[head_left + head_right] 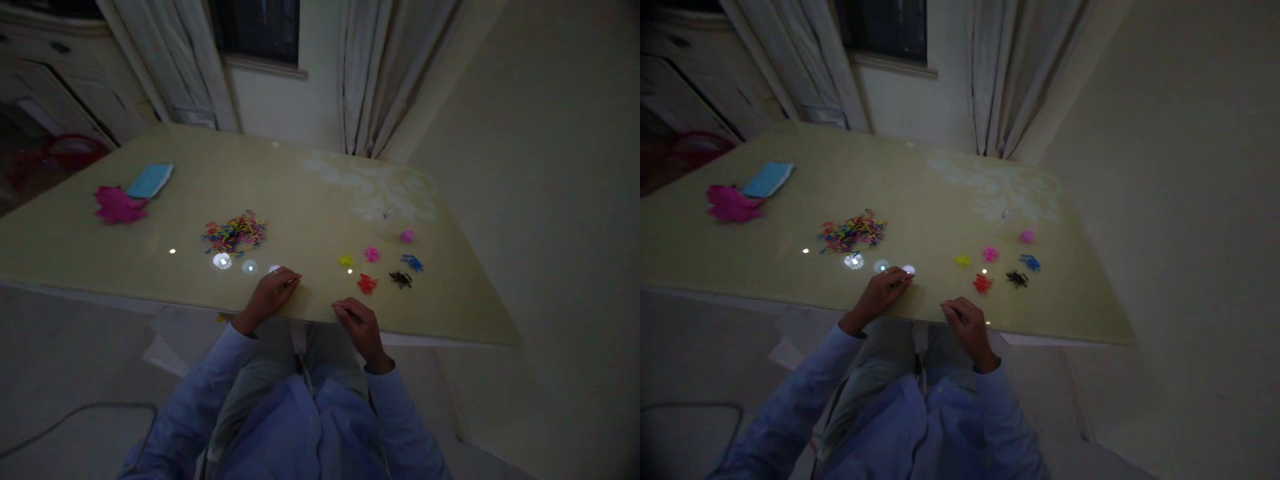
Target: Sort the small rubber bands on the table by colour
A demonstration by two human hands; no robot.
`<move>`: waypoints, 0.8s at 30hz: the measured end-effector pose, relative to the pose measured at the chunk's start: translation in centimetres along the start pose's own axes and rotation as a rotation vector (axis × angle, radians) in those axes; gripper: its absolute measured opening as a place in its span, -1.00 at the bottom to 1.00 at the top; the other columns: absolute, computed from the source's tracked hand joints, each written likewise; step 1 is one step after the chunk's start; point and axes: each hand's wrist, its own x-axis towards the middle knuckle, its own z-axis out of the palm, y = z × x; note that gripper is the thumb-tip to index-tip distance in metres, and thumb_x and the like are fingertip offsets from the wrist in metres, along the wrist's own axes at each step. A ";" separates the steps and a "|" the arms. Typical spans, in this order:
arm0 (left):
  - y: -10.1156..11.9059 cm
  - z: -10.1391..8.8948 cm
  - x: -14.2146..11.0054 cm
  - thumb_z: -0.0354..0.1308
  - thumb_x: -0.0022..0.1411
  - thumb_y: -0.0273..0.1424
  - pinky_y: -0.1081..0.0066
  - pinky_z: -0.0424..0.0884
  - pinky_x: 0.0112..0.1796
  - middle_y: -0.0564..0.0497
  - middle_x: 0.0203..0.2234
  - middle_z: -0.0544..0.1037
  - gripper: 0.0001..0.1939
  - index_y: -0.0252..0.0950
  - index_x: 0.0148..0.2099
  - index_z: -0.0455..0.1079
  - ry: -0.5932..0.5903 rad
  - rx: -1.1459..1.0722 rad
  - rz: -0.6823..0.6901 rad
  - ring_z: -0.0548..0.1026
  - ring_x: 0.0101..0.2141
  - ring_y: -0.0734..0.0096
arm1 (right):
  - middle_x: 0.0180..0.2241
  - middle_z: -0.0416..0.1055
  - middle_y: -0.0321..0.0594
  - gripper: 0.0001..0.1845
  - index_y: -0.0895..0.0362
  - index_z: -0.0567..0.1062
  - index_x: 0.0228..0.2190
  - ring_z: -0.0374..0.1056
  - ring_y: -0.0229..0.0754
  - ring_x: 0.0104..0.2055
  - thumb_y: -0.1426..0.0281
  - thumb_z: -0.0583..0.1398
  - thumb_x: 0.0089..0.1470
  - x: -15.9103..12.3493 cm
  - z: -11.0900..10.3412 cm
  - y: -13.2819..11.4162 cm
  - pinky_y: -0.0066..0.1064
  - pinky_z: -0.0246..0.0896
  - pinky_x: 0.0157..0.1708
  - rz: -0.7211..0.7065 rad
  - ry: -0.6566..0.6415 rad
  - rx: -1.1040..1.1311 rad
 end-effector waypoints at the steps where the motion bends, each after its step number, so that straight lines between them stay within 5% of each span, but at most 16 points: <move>1: -0.2 -0.5 -0.4 0.10 0.32 -0.34 0.40 0.43 -0.24 -0.08 -0.31 0.58 -0.80 -0.29 -0.17 0.53 0.019 -0.017 -0.019 0.53 -0.29 0.39 | -0.40 0.50 -0.22 -0.84 0.11 0.58 -0.31 0.38 -0.25 -0.37 0.36 0.19 0.20 0.8 0.2 -0.2 -0.43 0.26 -0.37 0.003 -0.013 0.014; 10: -0.4 -1.3 -0.3 0.14 0.27 -0.30 0.44 0.39 -0.30 -0.04 -0.35 0.58 -0.80 -0.28 -0.21 0.54 0.156 -0.221 -0.229 0.51 -0.32 0.41 | -0.28 0.52 -0.19 -0.76 0.14 0.57 -0.20 0.36 -0.29 -0.40 0.29 0.21 0.16 12.7 6.7 -0.4 -0.45 0.27 -0.36 -0.025 -0.244 0.074; 15: -0.4 -1.1 -0.5 0.14 0.24 -0.32 0.42 0.37 -0.31 -0.02 -0.40 0.57 -0.82 -0.29 -0.26 0.53 0.187 -0.233 -0.242 0.49 -0.36 0.41 | -0.29 0.48 -0.18 -0.77 0.18 0.55 -0.17 0.35 -0.27 -0.34 0.39 0.22 0.11 19.2 11.4 0.8 -0.44 0.26 -0.28 -0.106 -0.370 -0.167; 24: -0.1 -1.1 -0.3 0.12 0.23 -0.38 0.42 0.36 -0.31 -0.03 -0.40 0.57 -0.83 -0.29 -0.27 0.53 0.162 -0.267 -0.243 0.48 -0.36 0.40 | -0.29 0.43 -0.17 -0.77 0.15 0.55 -0.17 0.31 -0.19 -0.23 0.45 0.21 0.09 22.4 14.2 1.6 -0.38 0.21 -0.12 -0.121 -0.472 -0.578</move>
